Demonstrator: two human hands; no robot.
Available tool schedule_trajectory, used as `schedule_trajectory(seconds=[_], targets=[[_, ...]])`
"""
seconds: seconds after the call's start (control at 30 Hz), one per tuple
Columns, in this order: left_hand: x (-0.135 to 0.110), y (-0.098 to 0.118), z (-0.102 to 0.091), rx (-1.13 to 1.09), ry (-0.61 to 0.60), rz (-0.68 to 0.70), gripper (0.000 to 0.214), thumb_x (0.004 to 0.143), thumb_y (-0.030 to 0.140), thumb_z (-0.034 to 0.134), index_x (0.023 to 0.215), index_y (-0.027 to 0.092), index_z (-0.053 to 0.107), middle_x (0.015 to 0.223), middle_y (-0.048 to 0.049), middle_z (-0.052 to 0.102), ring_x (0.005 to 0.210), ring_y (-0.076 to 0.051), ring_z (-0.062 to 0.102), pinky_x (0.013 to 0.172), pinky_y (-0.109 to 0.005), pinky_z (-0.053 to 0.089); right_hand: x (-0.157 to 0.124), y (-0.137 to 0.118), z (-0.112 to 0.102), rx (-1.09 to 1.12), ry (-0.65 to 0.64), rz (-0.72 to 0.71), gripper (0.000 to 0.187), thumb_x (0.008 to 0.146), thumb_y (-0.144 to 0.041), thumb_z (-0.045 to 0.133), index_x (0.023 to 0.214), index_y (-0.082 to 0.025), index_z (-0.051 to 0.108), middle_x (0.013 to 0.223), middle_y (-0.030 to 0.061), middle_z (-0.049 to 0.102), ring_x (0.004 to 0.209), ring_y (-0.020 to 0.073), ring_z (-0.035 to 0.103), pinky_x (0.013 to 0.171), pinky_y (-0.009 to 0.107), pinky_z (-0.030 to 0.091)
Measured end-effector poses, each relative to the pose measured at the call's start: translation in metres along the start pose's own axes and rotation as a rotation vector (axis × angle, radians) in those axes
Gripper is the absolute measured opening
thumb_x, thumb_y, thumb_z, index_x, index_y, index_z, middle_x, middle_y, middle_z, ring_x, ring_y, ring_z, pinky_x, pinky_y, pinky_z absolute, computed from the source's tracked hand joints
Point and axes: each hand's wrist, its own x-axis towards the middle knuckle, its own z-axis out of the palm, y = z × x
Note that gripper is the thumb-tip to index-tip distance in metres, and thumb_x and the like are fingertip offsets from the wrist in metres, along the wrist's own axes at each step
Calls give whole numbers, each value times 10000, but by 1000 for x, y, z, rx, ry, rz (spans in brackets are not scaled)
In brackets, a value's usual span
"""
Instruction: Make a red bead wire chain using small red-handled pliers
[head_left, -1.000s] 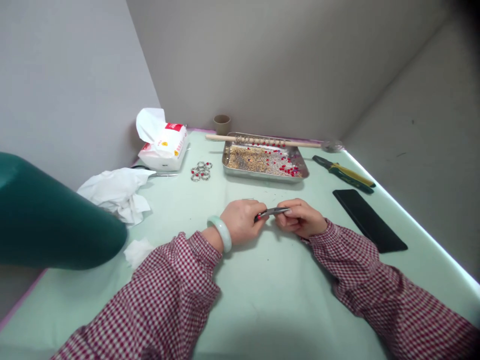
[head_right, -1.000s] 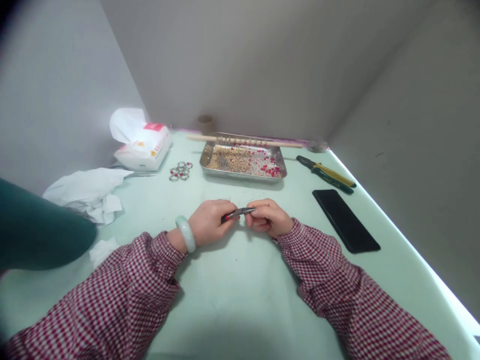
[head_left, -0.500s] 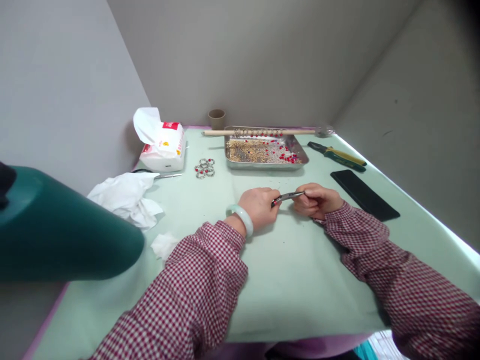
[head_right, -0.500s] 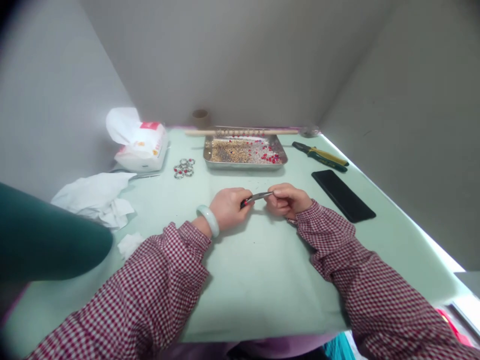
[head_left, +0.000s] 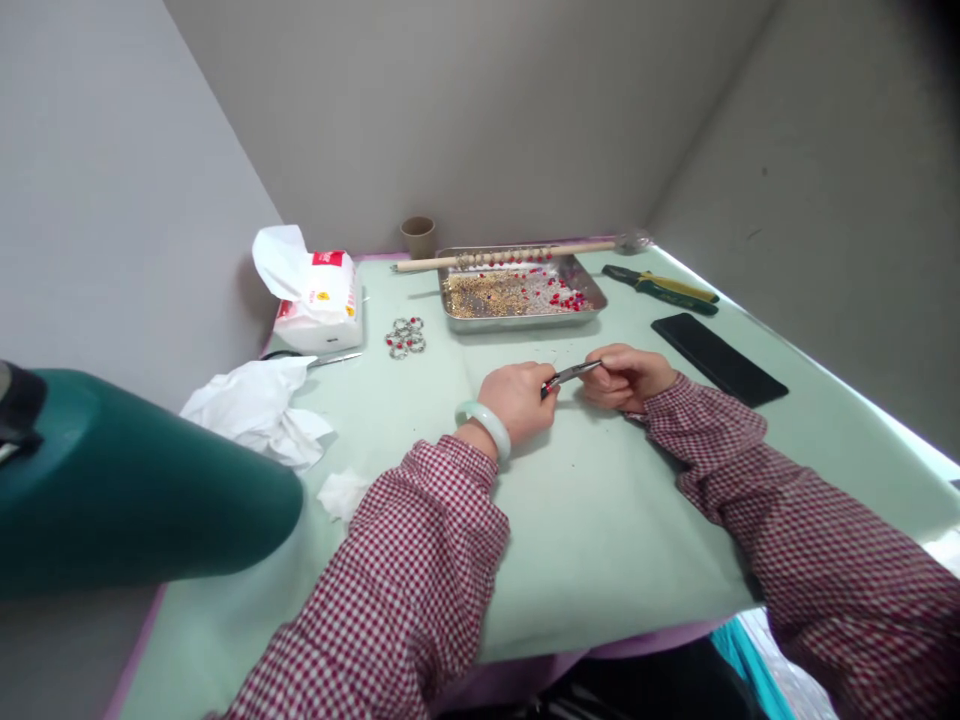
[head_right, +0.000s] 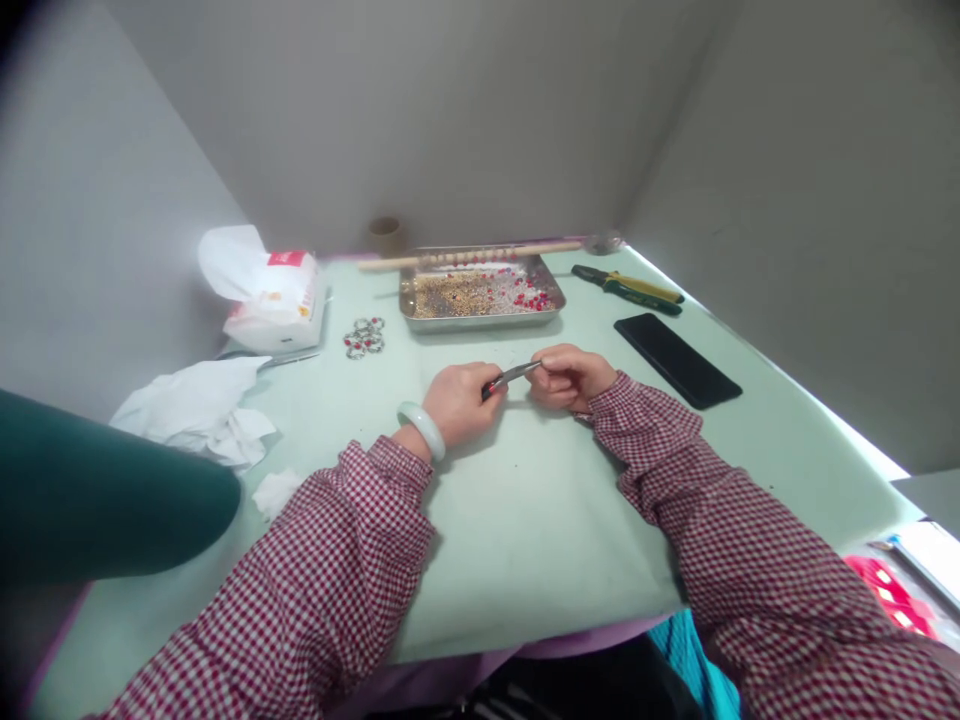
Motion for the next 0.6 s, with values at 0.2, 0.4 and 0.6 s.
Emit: schedule_trajectory(seconds=[0.2, 0.4, 0.6], targets=[[-2, -1, -1, -12, 7, 12, 186, 855, 234, 463, 760, 166, 608, 719, -31, 597, 659, -158, 508, 617, -297, 371, 2, 1, -3, 24, -70, 11, 315, 685, -385, 669, 523, -170, 505, 424, -102, 195, 341, 38, 169, 352, 199, 123], [-6, -2, -2, -11, 12, 33, 179, 856, 215, 455, 751, 165, 591, 711, -29, 577, 673, -158, 506, 639, -295, 396, 3, 4, -7, 55, -131, 14, 268, 721, -343, 644, 564, -139, 570, 438, -92, 217, 371, 40, 177, 357, 192, 134], [-7, 1, -3, 3, 22, 24, 152, 847, 212, 482, 734, 163, 572, 711, -26, 566, 683, -160, 505, 640, -288, 403, 6, 8, -12, 104, -195, -3, 225, 766, -301, 602, 638, -117, 608, 433, -90, 248, 371, 45, 188, 345, 181, 145]])
